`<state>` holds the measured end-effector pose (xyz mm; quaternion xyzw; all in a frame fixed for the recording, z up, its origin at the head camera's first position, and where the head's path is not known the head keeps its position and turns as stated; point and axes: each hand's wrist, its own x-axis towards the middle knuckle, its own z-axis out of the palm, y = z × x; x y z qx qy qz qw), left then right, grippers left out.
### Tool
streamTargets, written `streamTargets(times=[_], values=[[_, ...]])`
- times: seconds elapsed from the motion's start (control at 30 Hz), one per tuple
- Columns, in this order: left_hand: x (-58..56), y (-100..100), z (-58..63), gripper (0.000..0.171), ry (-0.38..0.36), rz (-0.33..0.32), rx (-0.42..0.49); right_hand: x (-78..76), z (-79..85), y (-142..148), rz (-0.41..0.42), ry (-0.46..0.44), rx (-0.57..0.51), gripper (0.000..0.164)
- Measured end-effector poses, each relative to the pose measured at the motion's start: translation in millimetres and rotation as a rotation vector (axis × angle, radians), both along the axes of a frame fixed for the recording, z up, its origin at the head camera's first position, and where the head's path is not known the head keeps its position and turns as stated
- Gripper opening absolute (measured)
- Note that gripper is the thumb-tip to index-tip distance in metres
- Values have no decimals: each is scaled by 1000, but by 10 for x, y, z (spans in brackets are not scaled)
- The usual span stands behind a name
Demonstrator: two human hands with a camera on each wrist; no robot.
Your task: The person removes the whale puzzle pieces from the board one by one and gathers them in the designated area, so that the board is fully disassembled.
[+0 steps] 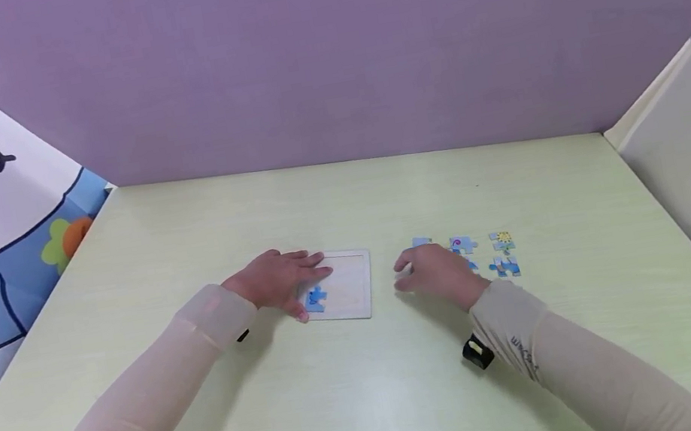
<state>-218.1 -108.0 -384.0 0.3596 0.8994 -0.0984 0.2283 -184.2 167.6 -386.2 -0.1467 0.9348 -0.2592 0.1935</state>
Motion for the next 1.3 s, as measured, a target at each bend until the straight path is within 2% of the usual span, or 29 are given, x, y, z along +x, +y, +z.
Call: streamTargets(times=[0.17,0.43,0.7,0.83,0.93,1.1,1.2,1.3], values=[[10,4,4,86,-2,-14,-10,47,-35,-336,35,16,44,34],[-12,12,-3,86,42,-34,-14,71,-67,-813,148,138,87,34],[8,6,-15,84,41,-57,5,104,-146,-1040,205,183,101,18],[1,1,21,84,37,-48,9,93,-119,-1079,190,154,82,19],[1,-12,29,83,37,-41,22,81,-103,-1086,171,122,41,27],[8,15,31,80,52,-61,27,64,-107,-1069,145,78,20,30],[11,34,22,80,62,-66,18,77,-112,-1055,121,67,1,28],[13,27,5,81,62,-63,3,101,-113,-1054,69,36,-94,21]])
